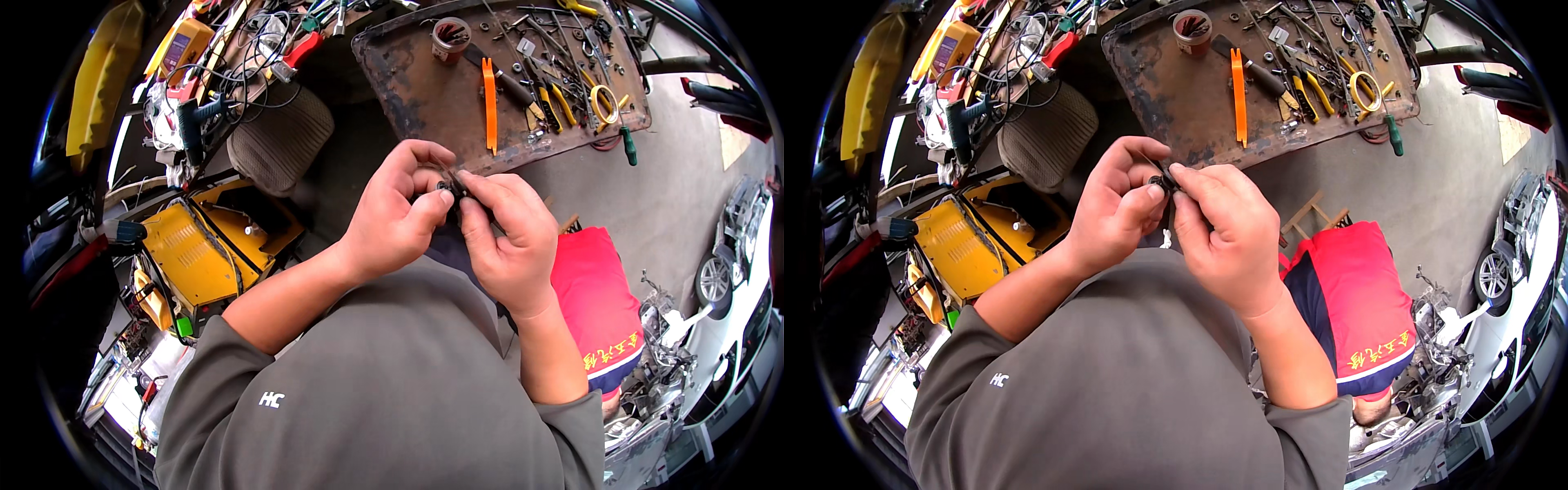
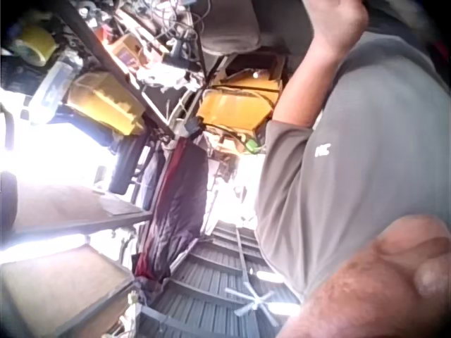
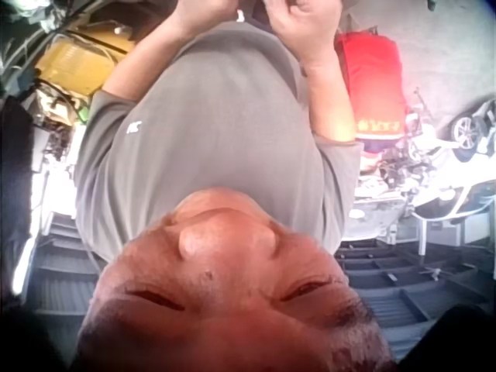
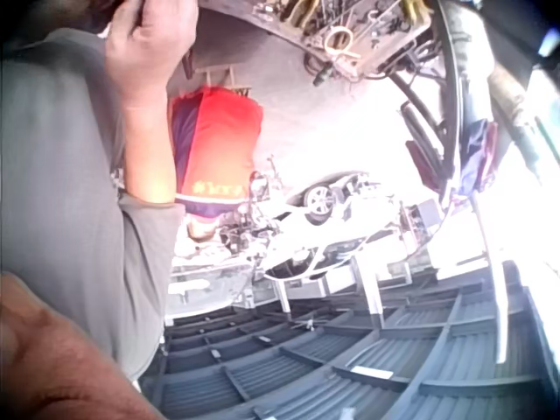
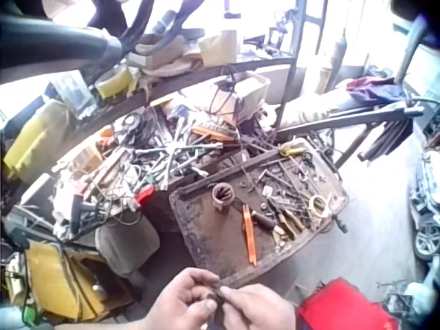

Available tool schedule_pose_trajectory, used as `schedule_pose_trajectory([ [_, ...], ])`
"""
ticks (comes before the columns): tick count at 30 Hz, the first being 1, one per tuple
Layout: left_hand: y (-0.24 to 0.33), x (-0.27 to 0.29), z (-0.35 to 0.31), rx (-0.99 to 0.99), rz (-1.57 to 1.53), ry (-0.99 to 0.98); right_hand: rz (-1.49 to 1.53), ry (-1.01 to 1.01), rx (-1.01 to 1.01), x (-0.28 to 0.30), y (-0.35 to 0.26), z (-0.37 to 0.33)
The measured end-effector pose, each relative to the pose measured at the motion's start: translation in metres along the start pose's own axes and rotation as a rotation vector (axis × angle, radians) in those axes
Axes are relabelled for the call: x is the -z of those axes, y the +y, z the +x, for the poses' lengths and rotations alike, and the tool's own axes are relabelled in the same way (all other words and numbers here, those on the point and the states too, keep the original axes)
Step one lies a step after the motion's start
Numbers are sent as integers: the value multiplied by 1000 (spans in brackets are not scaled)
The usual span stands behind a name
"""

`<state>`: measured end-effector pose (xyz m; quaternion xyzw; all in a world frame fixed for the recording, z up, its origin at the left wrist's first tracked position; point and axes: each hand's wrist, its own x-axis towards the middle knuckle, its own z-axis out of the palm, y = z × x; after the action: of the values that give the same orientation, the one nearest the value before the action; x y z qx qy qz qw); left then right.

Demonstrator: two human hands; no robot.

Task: The person works on small fastener clips using an orange pry tool and a metal blade, walks to a car, inserts the clips into a removed door panel, and reaches inside the vehicle door by hand.

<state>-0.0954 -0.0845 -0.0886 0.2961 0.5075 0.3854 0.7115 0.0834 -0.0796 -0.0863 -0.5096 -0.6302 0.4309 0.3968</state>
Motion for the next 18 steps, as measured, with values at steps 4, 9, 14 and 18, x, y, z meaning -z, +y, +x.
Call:
schedule_pose_trajectory([
  [4,12,-5,2,220,-174,-69,-158,1,112,7,-1,1],
  [9,18,-8,6,269,-189,-60,-98,37,78,8,2,1],
  [14,22,-11,8,288,-259,-73,61,39,-2,10,-1,10],
  [18,26,-13,8,341,-343,-69,127,58,-1,10,2,13],
])
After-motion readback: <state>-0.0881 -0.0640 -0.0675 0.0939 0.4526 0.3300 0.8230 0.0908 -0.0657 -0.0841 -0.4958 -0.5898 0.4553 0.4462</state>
